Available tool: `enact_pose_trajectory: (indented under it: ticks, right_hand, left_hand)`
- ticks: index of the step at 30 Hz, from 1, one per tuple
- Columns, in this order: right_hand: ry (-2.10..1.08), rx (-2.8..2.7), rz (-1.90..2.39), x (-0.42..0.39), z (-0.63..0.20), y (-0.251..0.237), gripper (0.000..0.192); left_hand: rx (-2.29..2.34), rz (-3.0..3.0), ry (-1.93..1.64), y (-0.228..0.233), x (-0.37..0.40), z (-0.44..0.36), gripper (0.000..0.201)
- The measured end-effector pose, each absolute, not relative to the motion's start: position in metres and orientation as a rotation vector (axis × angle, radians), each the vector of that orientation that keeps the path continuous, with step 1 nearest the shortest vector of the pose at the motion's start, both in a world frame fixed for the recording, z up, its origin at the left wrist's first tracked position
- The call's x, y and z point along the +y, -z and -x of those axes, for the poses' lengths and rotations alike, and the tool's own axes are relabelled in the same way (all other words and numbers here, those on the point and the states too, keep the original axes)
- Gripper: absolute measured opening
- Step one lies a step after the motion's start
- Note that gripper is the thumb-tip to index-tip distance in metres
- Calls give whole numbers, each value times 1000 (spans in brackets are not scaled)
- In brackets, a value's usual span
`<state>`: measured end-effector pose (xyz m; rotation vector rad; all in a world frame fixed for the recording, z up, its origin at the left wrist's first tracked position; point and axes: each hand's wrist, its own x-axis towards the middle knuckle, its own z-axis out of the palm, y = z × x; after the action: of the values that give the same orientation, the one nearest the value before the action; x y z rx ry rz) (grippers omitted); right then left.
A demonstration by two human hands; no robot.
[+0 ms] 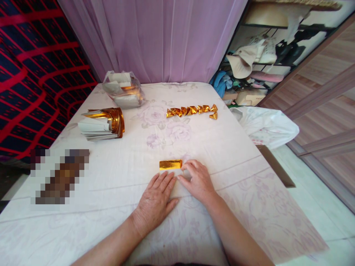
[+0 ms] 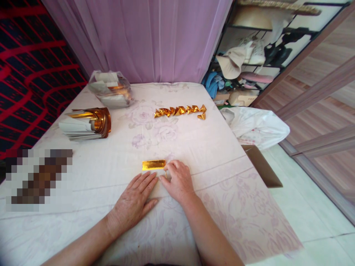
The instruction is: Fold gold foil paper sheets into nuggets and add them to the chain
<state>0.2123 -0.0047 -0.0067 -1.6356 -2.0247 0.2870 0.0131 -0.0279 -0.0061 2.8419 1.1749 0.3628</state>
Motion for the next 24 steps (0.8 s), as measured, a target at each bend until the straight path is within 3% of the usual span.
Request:
enact_pose_trajectory:
  ticks: [16, 24]
  right_hand:
    - [-469, -2132, 1420, 2, -234, 6, 27]
    - [-329, -1996, 1491, -5, -212, -10, 15]
  left_hand:
    - [1194, -2862, -382, 9, -28, -13, 56]
    - [1180, -2881, -370, 10, -27, -13, 56]
